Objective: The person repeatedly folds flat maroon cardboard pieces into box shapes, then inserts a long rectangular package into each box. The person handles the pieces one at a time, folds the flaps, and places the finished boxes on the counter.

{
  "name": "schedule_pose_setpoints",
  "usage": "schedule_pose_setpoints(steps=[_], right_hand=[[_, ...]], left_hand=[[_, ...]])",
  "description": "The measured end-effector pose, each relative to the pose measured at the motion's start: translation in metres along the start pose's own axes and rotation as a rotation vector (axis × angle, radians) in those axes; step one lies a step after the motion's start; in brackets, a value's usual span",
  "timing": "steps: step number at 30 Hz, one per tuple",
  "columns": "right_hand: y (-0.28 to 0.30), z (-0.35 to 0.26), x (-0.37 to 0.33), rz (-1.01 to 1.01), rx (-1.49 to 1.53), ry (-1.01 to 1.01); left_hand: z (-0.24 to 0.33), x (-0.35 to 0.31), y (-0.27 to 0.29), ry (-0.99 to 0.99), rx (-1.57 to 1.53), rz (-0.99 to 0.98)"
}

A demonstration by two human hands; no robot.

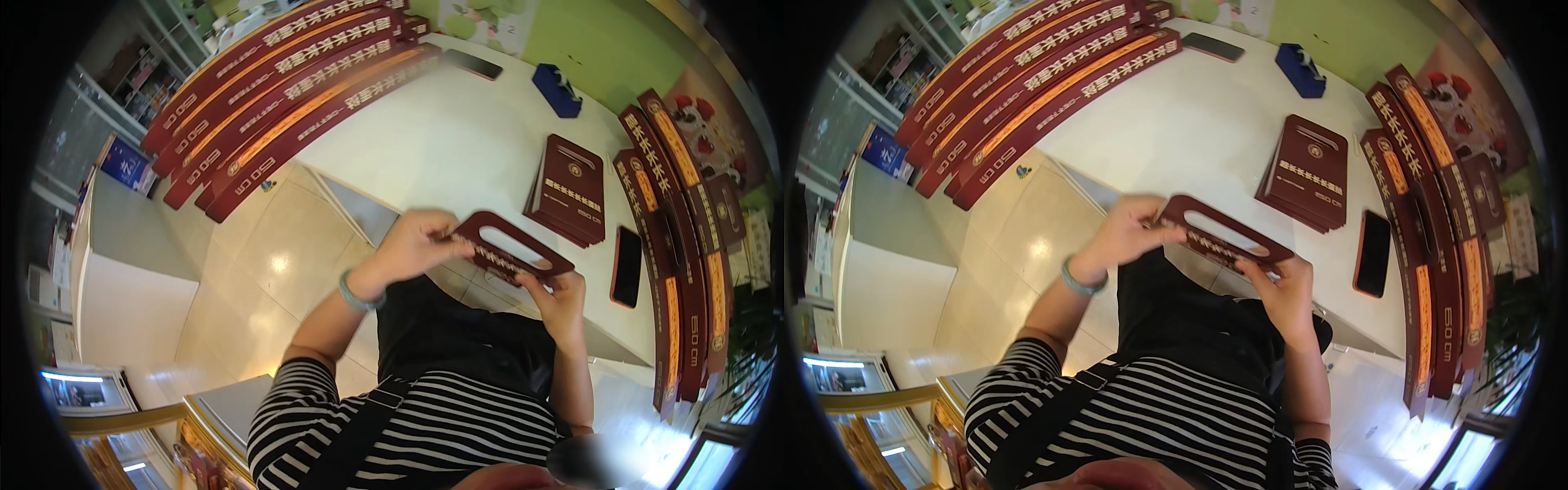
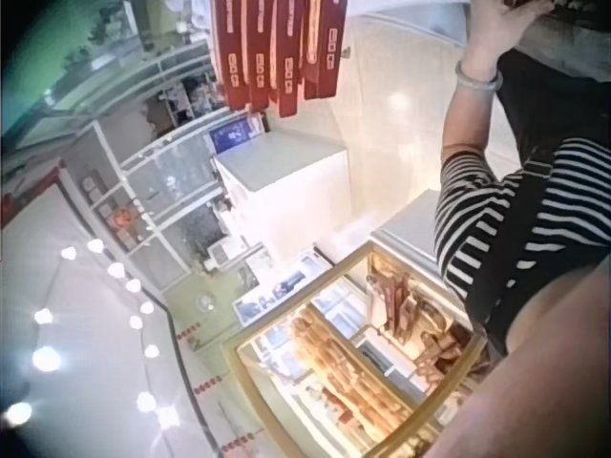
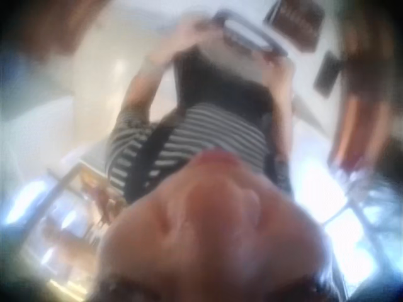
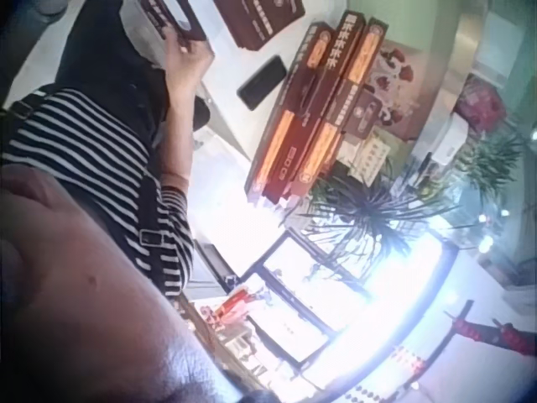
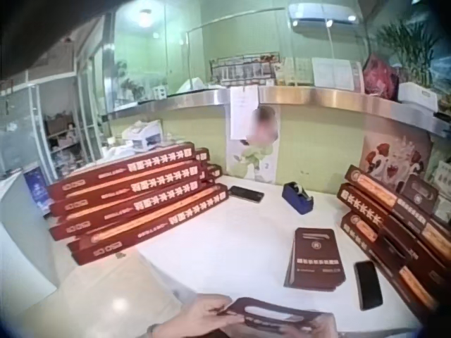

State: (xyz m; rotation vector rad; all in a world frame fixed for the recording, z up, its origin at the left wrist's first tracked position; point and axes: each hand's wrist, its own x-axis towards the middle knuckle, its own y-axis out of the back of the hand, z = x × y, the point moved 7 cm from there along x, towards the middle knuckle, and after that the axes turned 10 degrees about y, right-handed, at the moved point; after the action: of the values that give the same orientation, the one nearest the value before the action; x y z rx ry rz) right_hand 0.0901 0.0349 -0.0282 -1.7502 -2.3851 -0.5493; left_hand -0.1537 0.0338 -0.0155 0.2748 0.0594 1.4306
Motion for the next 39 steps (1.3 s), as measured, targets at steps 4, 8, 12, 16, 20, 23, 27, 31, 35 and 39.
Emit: schedule_pose_setpoints(steps=[4, 8, 12, 16, 20, 23, 27, 31, 35, 39], right_hand=[[-0.026, 0.008, 0.054, 0.173, -0.14, 0.181], [-0.038, 0.038, 0.081, 0.121, -0.255, 0.196], [-0.047, 0.019, 0.06, 0.121, -0.425, 0.188], [-0.034, 0.0, 0.033, 0.177, -0.54, 0.268], [-0.031, -0.013, 0.015, 0.169, -0.49, 0.373], [-0.016, -0.023, 0.004, 0.154, -0.446, 0.428], [-0.023, -0.07, 0.018, -0.024, -0.28, 0.504], [-0.002, -0.095, 0.028, 0.199, 0.414, 0.337], [0.088, -0.113, 0.002, 0.34, 0.097, 0.225], [0.16, -0.116, -0.058, 0.357, -0.152, 0.168]], left_hand=[[-0.015, 0.057, 0.133, -0.257, 0.63, 0.374], [-0.045, 0.086, 0.278, 0.278, 1.441, 0.742], [-0.089, 0.065, 0.299, 0.216, 1.61, 0.736], [-0.066, 0.059, 0.262, 0.338, 1.555, 0.591], [-0.069, 0.014, 0.272, 0.155, 1.287, 0.601], [0.011, -0.023, 0.24, 0.108, 0.907, 0.766], [0.047, -0.03, 0.104, -0.032, -0.036, 0.32], [0.064, -0.018, -0.057, -0.171, 0.138, 0.023], [0.081, 0.003, -0.12, -0.404, 0.217, -0.189], [0.025, 0.061, 0.01, -0.381, 0.409, 0.694]])
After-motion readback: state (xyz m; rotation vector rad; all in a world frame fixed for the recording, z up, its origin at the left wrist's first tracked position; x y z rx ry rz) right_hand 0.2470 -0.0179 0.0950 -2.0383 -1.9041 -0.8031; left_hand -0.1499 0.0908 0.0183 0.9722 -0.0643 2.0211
